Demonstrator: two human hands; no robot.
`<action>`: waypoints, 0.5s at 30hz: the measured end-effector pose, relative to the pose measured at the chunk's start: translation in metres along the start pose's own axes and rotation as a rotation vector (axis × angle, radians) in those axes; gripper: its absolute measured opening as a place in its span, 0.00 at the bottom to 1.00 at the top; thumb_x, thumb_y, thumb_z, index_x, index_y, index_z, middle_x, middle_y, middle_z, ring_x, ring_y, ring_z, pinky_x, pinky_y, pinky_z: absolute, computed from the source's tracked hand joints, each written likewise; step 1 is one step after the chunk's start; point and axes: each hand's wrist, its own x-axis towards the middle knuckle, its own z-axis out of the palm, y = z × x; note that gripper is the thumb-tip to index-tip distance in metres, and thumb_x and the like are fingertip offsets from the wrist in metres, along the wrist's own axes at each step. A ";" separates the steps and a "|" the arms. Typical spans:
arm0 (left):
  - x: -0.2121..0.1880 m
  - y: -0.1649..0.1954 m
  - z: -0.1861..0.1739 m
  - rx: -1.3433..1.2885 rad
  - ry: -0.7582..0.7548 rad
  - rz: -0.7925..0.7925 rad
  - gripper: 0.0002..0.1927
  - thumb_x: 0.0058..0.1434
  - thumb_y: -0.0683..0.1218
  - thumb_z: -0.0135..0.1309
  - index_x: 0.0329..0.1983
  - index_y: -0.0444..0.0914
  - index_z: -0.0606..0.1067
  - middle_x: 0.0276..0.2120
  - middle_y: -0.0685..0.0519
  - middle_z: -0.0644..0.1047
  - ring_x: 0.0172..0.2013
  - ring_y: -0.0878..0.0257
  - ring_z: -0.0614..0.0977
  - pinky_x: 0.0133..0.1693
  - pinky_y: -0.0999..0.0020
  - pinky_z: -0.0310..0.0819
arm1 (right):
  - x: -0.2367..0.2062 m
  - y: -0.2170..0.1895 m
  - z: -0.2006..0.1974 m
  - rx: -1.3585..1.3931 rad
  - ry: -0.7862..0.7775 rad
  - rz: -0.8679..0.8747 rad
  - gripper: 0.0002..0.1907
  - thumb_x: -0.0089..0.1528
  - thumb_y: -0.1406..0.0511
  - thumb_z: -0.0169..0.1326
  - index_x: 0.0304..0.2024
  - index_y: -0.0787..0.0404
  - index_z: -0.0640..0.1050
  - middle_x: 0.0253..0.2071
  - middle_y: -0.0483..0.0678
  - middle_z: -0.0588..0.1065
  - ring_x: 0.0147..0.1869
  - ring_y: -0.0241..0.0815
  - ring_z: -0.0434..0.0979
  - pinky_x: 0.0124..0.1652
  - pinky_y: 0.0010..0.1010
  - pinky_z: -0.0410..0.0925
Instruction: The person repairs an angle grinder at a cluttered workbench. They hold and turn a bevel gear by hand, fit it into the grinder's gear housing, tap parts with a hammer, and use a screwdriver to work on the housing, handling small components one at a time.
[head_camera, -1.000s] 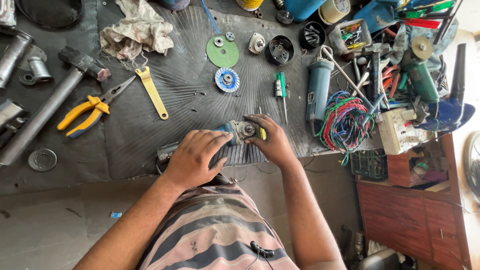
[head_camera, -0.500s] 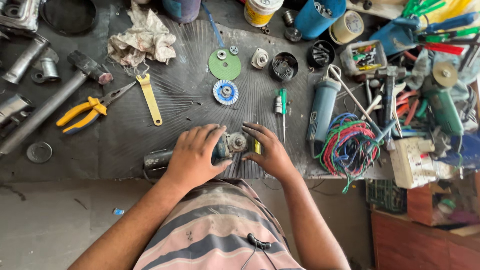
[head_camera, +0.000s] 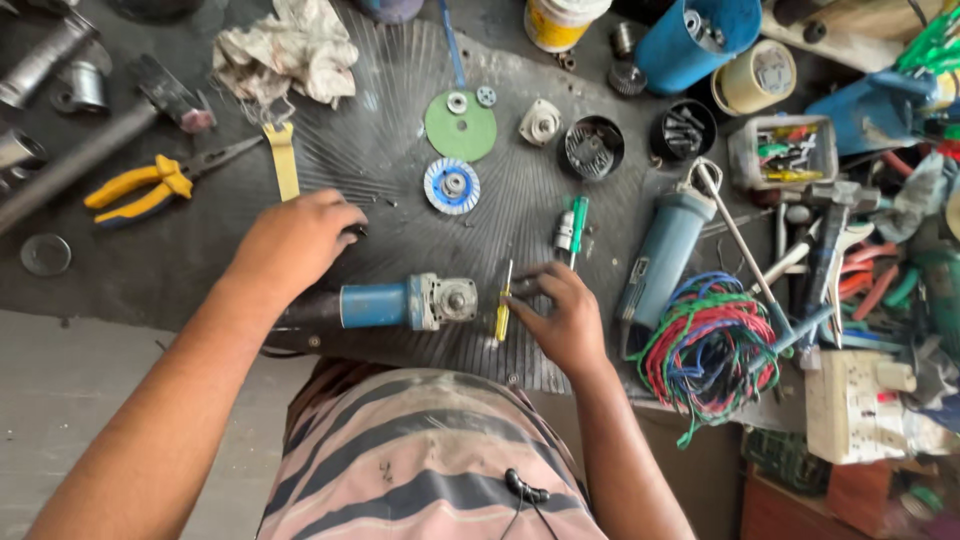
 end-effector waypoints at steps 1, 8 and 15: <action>0.004 -0.001 0.002 0.029 -0.027 0.009 0.07 0.56 0.46 0.61 0.38 0.45 0.80 0.38 0.51 0.78 0.39 0.49 0.82 0.38 0.52 0.77 | 0.000 0.002 -0.001 0.043 0.016 0.003 0.11 0.52 0.66 0.70 0.31 0.63 0.79 0.41 0.49 0.80 0.45 0.49 0.82 0.44 0.35 0.73; 0.013 -0.004 0.008 -0.021 0.043 0.038 0.06 0.57 0.48 0.63 0.33 0.42 0.80 0.35 0.54 0.78 0.36 0.51 0.83 0.35 0.55 0.77 | -0.013 0.017 -0.011 0.098 0.067 0.068 0.08 0.57 0.69 0.65 0.37 0.65 0.80 0.39 0.52 0.80 0.44 0.45 0.83 0.46 0.31 0.72; 0.036 0.004 0.031 0.015 0.301 0.073 0.08 0.56 0.43 0.63 0.35 0.40 0.76 0.35 0.55 0.78 0.40 0.55 0.81 0.36 0.57 0.78 | -0.011 0.023 -0.005 0.144 0.082 0.116 0.08 0.59 0.69 0.64 0.40 0.65 0.80 0.40 0.51 0.80 0.43 0.44 0.82 0.45 0.30 0.72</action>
